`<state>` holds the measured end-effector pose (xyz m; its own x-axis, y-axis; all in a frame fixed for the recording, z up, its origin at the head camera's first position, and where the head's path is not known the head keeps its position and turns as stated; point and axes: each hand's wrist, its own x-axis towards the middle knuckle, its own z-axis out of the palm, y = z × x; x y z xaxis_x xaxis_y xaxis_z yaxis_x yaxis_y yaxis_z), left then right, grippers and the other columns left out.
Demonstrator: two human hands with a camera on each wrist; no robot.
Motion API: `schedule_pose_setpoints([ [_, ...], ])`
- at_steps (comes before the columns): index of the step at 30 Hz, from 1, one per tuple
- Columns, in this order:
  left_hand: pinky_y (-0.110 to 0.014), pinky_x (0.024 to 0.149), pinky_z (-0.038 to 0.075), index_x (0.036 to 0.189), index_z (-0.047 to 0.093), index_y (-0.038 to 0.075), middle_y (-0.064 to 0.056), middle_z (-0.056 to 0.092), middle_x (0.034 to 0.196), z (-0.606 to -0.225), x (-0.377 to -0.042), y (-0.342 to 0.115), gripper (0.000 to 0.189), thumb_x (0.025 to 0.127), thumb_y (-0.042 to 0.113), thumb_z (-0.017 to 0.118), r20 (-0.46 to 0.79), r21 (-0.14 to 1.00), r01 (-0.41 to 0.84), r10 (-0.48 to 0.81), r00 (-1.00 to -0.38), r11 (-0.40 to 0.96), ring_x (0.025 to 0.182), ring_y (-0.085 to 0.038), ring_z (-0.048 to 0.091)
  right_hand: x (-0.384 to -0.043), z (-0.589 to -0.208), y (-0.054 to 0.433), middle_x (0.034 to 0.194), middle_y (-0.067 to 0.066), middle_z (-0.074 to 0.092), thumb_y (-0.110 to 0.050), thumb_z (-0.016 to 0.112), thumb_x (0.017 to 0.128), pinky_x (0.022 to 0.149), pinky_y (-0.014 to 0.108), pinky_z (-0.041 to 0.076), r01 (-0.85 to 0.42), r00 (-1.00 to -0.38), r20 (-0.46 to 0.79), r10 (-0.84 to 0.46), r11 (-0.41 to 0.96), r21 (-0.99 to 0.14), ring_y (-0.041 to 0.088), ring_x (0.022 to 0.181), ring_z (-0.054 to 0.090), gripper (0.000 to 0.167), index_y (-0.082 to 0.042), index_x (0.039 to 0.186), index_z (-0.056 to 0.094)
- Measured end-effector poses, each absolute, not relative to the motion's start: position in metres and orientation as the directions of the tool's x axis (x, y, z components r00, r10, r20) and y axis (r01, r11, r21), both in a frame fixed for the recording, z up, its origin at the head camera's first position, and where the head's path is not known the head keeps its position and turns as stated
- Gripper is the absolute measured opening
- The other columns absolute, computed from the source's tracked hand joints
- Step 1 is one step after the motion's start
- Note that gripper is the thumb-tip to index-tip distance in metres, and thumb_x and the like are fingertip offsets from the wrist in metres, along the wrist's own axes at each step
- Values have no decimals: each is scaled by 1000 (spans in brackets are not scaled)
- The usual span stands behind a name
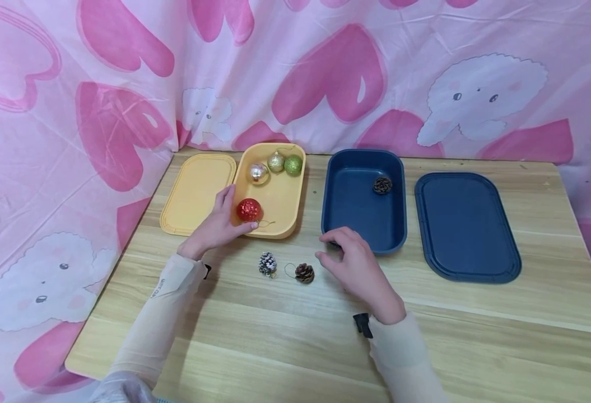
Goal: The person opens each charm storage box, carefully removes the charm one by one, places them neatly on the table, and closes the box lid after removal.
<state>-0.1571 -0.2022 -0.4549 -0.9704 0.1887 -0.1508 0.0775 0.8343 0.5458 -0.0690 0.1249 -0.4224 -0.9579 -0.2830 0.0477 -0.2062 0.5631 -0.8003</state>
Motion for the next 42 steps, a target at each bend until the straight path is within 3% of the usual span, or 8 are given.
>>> schedule_pose_setpoints([
  [5,-53,113,33,156,-3,13,-10,0,163,-455,-156,-201,120,75,62,72,-117,538,101,193,-974,837,143,-40,28,-73,-422,136,118,7,63,-23,69,90,83,42,52,-179,-964,16,-265,602,-778,24,97,59,29,-11,116,65],
  [18,-58,116,21,155,-5,8,-11,-9,163,-453,-154,-197,127,72,74,65,-89,491,165,237,-967,856,148,-40,9,-91,-409,181,122,18,58,-20,65,92,91,57,46,-228,-964,47,-260,729,-645,36,111,54,32,-2,118,60],
  [27,-59,115,22,155,-6,9,-8,-13,163,-456,-155,-195,131,68,78,64,-118,480,144,226,-967,866,146,-43,17,-115,-408,206,123,21,55,-16,65,90,94,61,35,-307,-941,31,-338,809,-501,40,116,47,33,2,118,59],
  [34,-58,115,24,155,-7,7,-8,-16,162,-453,-156,-193,131,70,77,64,-142,477,144,238,-961,867,144,-46,20,-135,-411,215,127,21,52,-17,64,91,91,60,32,-342,-920,-34,-391,840,-421,40,118,44,35,1,121,58],
  [42,-57,116,22,154,-4,5,-10,-16,162,-452,-156,-193,131,70,77,64,-158,465,135,232,-960,875,146,-43,15,-160,-417,218,127,23,50,-16,66,89,92,61,29,-351,-910,-104,-400,880,-320,41,116,45,39,1,123,56],
])
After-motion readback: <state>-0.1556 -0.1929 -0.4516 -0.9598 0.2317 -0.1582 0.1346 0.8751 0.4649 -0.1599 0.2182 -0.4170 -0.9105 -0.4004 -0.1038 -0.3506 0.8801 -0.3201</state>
